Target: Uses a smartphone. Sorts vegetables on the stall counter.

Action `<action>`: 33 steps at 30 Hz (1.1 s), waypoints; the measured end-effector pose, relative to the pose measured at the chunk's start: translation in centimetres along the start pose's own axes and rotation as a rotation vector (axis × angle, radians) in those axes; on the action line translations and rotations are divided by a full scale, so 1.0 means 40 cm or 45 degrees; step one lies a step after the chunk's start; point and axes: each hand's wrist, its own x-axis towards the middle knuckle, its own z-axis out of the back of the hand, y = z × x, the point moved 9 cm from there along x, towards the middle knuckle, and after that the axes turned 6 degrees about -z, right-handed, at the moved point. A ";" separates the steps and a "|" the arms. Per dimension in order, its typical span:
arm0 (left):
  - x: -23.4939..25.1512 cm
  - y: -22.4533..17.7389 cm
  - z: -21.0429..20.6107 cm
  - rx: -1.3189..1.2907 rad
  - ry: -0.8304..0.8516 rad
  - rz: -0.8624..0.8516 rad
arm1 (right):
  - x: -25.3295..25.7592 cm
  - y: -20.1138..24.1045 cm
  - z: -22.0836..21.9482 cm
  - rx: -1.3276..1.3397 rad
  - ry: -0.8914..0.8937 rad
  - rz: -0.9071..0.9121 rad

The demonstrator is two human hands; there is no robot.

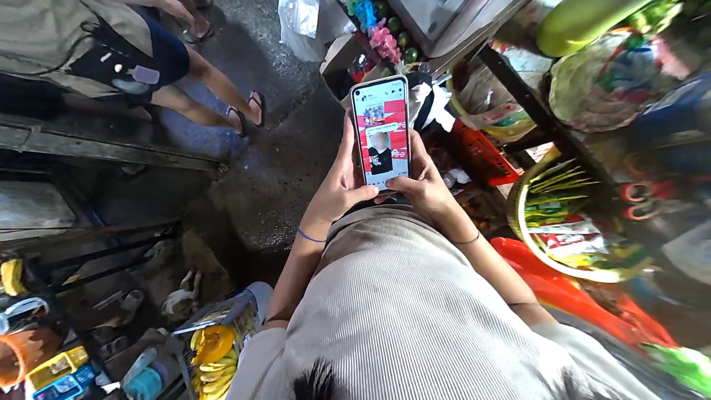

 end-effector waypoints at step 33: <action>-0.017 0.027 0.006 -0.049 -0.129 0.041 | -0.011 0.037 0.006 -0.201 0.015 0.166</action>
